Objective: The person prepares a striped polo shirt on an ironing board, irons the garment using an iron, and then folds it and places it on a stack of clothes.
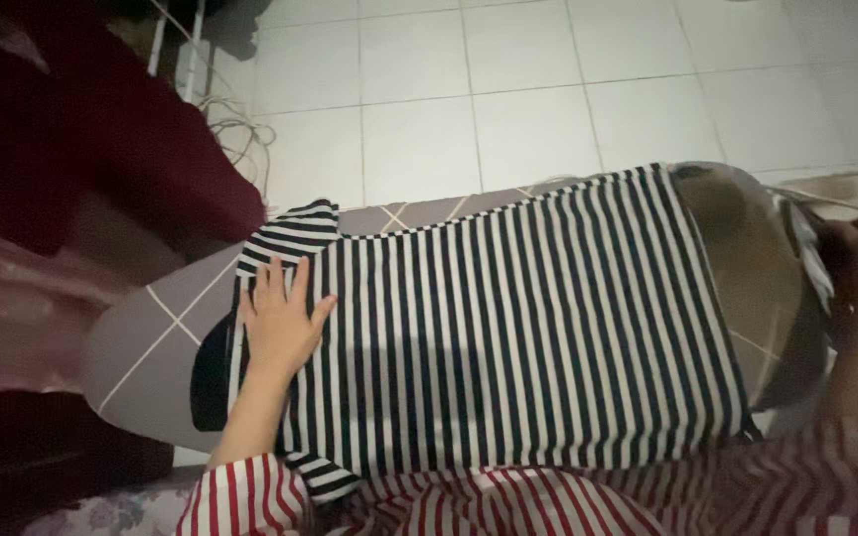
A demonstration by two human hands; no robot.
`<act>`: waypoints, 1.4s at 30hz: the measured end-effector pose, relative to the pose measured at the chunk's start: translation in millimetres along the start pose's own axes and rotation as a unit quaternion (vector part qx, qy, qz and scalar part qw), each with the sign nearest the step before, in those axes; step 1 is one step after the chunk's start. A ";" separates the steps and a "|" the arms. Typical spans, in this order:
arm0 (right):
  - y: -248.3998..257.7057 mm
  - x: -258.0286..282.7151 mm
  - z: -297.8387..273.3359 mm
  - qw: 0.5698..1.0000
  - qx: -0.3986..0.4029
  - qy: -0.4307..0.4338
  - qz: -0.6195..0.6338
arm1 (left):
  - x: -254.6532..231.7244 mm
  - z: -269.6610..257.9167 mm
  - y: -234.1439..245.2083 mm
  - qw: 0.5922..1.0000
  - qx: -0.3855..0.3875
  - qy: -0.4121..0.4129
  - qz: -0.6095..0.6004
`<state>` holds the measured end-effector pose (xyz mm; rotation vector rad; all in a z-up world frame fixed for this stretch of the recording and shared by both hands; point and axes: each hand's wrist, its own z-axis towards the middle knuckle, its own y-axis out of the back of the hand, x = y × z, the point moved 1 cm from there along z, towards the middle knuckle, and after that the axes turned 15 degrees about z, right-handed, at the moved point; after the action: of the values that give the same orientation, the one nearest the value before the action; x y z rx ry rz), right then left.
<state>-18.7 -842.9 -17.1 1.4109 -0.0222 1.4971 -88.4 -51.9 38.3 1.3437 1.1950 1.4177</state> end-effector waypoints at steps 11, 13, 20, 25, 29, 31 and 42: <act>-7.3 264.6 -63.0 0.848 0.297 0.221 -0.380 | -23.4 4.9 1.2 0.999 0.013 0.019 -0.033; -33.1 306.2 -98.8 0.801 0.362 0.303 -0.368 | -15.1 1.3 3.2 0.999 -0.015 0.019 -0.022; -90.9 320.4 -122.8 0.786 0.389 0.374 -0.301 | 89.0 -5.0 -33.2 0.957 0.018 0.259 -0.127; -85.5 291.3 -81.6 0.823 0.352 0.302 -0.328 | 172.4 7.7 -84.0 0.937 0.189 0.233 -0.180; -98.2 305.0 -97.1 0.809 0.367 0.295 -0.353 | 170.1 -9.3 -54.4 0.819 0.249 0.246 -0.454; -112.4 323.1 -118.5 0.806 0.371 0.304 -0.348 | 154.4 -18.8 -25.8 0.784 0.239 0.247 -0.516; -153.6 448.9 -269.4 0.758 0.466 0.366 -0.271 | 165.4 -25.8 -66.8 0.547 0.032 0.202 -0.812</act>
<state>-13.0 -320.8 141.2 1.2277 1.6862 1.4731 -131.4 120.5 8.4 -0.4563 1.8658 0.1556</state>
